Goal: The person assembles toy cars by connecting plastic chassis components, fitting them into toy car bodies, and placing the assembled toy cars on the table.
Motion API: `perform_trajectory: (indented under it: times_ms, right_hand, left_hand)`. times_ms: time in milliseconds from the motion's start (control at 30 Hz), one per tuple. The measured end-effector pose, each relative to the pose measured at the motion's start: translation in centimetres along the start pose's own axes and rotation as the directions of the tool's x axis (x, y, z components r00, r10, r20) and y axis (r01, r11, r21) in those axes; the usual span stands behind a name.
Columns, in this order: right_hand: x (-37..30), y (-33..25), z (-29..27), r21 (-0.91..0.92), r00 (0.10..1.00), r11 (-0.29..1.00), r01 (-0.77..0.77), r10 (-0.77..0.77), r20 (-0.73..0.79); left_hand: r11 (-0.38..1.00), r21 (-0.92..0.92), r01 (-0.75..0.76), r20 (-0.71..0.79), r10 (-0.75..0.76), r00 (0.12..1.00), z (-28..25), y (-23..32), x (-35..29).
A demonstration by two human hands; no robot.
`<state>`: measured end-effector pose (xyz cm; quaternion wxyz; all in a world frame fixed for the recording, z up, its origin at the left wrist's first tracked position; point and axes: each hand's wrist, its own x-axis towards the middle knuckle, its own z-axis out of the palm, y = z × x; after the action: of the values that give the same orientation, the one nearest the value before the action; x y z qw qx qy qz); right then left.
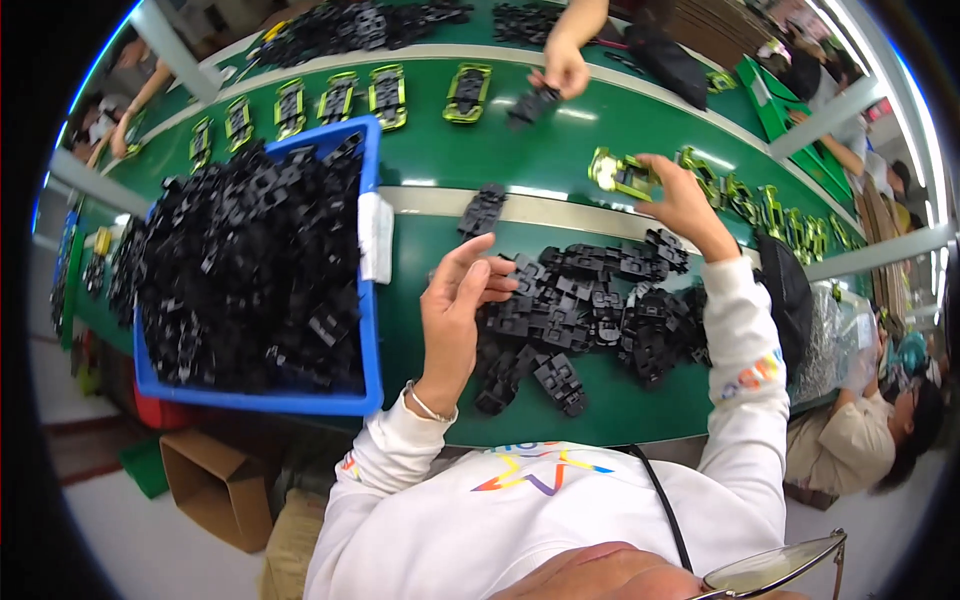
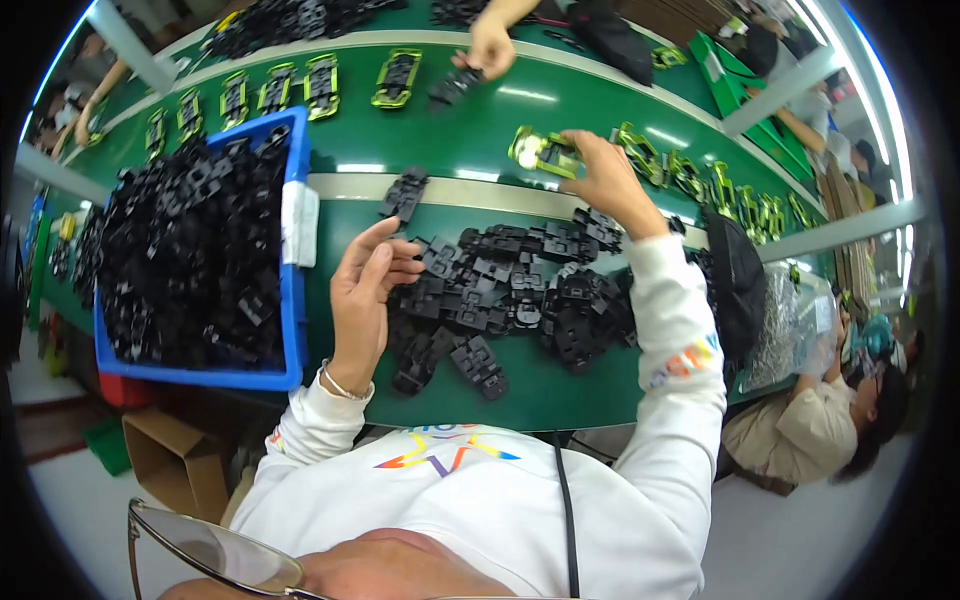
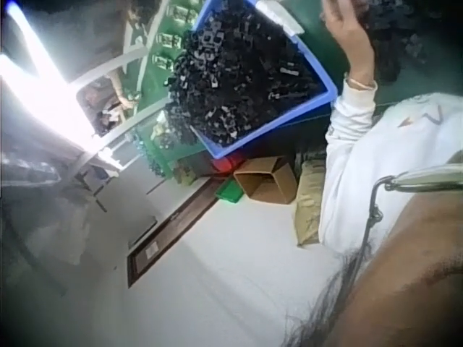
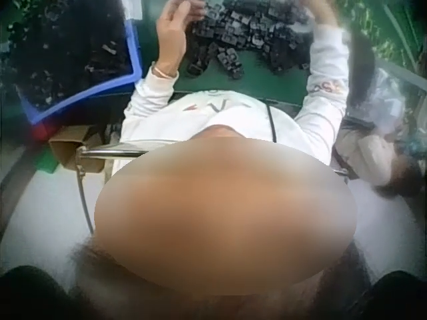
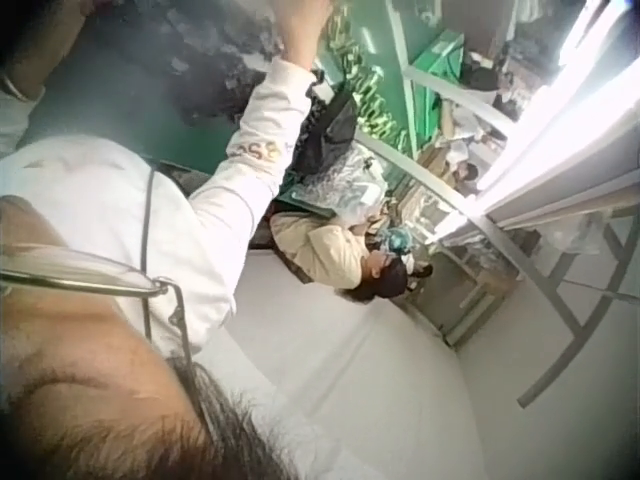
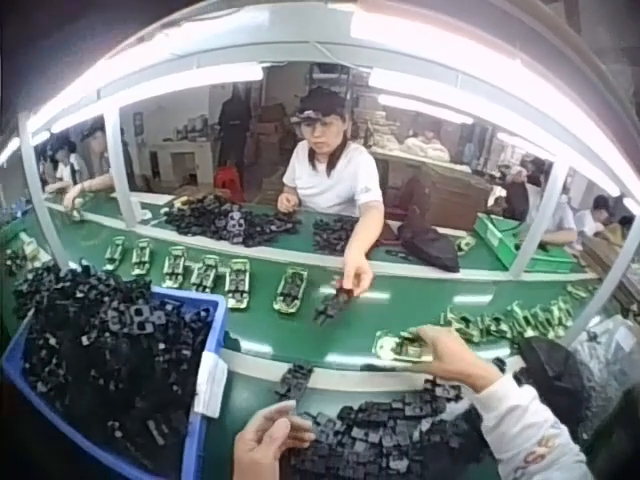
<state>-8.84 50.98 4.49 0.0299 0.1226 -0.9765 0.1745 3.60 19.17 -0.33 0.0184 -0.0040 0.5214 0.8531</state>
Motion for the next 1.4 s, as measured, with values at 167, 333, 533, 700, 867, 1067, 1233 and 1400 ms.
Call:
perform_trajectory:
  times_ms: [167,333,533,700,867,1067,1233,1400]
  right_hand:
    - [-4.7,-12.1,-2.6,0.253,0.829,0.831,0.495,-0.539,0.147]
    - [-6.3,-16.2,-1.2,0.39,0.717,0.71,0.586,-0.679,0.159]
    - [-2.1,-10.4,1.8,0.45,0.989,0.891,0.054,-0.112,0.102]
    - [0.4,-10.0,5.7,0.022,0.981,0.99,-0.138,0.133,0.138]
    - [1.5,-11.1,8.5,-0.076,0.991,0.997,-0.013,0.023,0.129]
    - [0.4,-12.0,8.0,0.022,0.998,1.0,-0.001,-0.001,0.07]
    - [-0.8,-12.4,8.9,-0.049,0.998,0.999,-0.013,0.016,0.053]
    - [-2.4,-13.9,5.6,0.367,0.988,0.929,0.052,0.005,-0.152]
  left_hand:
    - [0.897,-0.301,0.324,0.188,-0.278,0.942,0.6,0.1,-0.7]
    - [0.758,-0.278,0.589,0.363,-0.485,0.796,0.9,3.0,-2.0]
    - [0.784,-0.518,0.341,0.248,-0.244,0.937,-1.4,1.7,-2.3]
    - [0.794,-0.597,0.111,0.035,-0.113,0.993,-2.7,1.1,-1.9]
    - [0.781,-0.616,0.099,0.014,-0.114,0.993,-2.8,0.5,-1.9]
    - [0.793,-0.604,0.077,0.018,-0.083,0.996,-3.8,0.2,-1.9]
    - [0.78,-0.626,0.029,-0.035,-0.065,0.997,-3.2,0.6,-2.0]
    - [0.767,-0.642,0.016,-0.07,-0.08,0.994,-2.7,0.7,-2.0]
